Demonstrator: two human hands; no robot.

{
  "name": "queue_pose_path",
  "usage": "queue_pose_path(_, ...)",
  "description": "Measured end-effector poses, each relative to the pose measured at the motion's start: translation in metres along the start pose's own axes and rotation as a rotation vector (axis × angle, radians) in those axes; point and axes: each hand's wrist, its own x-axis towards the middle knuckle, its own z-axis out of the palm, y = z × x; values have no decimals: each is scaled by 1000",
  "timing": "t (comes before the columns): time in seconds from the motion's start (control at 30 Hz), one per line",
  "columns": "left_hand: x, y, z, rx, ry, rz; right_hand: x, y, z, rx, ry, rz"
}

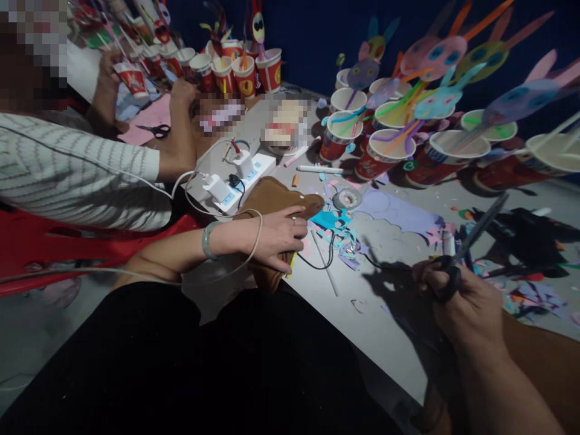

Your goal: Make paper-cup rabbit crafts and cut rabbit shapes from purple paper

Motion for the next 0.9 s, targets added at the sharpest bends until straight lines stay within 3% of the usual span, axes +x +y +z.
queue_pose_path(0.13,0,0,1,-31,44,-7,0,-1,1,3,2,9)
queue_pose_path(0.3,1,1,-2,-19,-29,-22,-1,3,-1,-3,16,20)
queue_pose_path(0.63,1,2,-1,-6,-35,-23,-1,5,0,-7,0,13)
queue_pose_path(0.9,0,1,0,-26,44,-1,-1,5,-2,-15,2,27)
